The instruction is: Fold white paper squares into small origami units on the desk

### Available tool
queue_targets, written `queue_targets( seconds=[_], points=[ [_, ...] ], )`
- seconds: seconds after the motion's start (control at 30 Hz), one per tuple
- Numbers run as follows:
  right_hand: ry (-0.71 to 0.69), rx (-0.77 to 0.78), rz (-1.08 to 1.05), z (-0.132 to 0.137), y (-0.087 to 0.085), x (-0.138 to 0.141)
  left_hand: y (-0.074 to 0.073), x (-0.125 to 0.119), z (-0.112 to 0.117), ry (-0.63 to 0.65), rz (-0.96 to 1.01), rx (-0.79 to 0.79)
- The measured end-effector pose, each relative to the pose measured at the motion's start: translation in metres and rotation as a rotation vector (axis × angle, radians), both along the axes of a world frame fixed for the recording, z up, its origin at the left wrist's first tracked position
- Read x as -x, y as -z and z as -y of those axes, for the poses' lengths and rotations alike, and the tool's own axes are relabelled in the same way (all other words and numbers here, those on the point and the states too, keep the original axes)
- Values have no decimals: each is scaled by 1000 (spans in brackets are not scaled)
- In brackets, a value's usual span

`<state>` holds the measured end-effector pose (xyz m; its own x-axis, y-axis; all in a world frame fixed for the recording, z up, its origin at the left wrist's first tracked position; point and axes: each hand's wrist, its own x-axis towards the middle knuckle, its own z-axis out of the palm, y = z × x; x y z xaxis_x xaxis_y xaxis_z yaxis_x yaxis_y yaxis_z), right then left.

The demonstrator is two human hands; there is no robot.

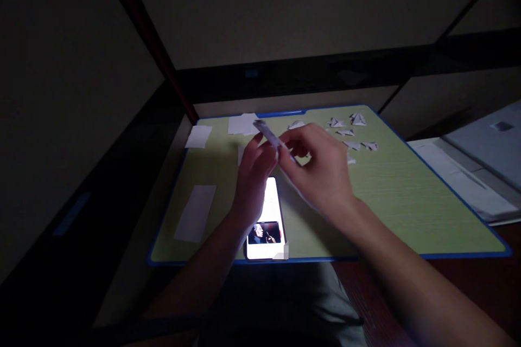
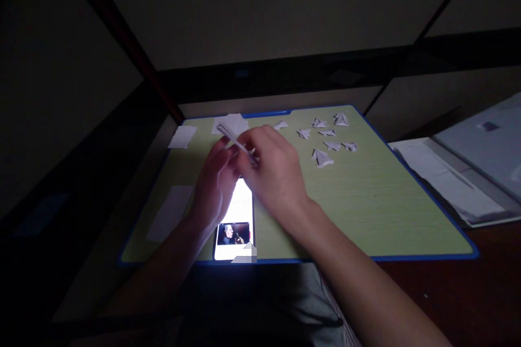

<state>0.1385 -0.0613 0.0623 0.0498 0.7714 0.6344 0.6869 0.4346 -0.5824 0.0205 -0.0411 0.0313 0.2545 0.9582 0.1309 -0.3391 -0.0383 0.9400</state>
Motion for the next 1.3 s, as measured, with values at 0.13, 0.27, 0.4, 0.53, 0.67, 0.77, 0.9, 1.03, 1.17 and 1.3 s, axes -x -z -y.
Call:
queue_targets(
  seconds=[0.13,0.27,0.4,0.53,0.67,0.77,0.9,1.03,1.17,1.3],
  points=[
    [-94,71,159,-1,7,25,-2,0,-2,-72,247,120],
    [-171,180,138,-7,12,30,0,3,-13,-85,304,278],
    [-233,302,118,-13,10,23,3,7,-20,-81,283,363],
    [-330,430,137,-12,3,19,9,14,-28,-14,240,479],
    [-311,388,-49,-13,-2,9,17,27,-39,192,188,529],
    [-166,337,-324,-23,5,-1,19,33,-43,350,207,634],
    [-300,647,-629,-38,25,-6,21,34,-41,470,212,708],
    [-423,797,-793,-41,39,-3,24,33,-37,566,97,698],
    [-437,767,-888,-38,36,-3,22,37,-37,655,117,674],
    [-431,676,-939,-36,32,-5,13,39,-35,701,181,620]
  ],
)
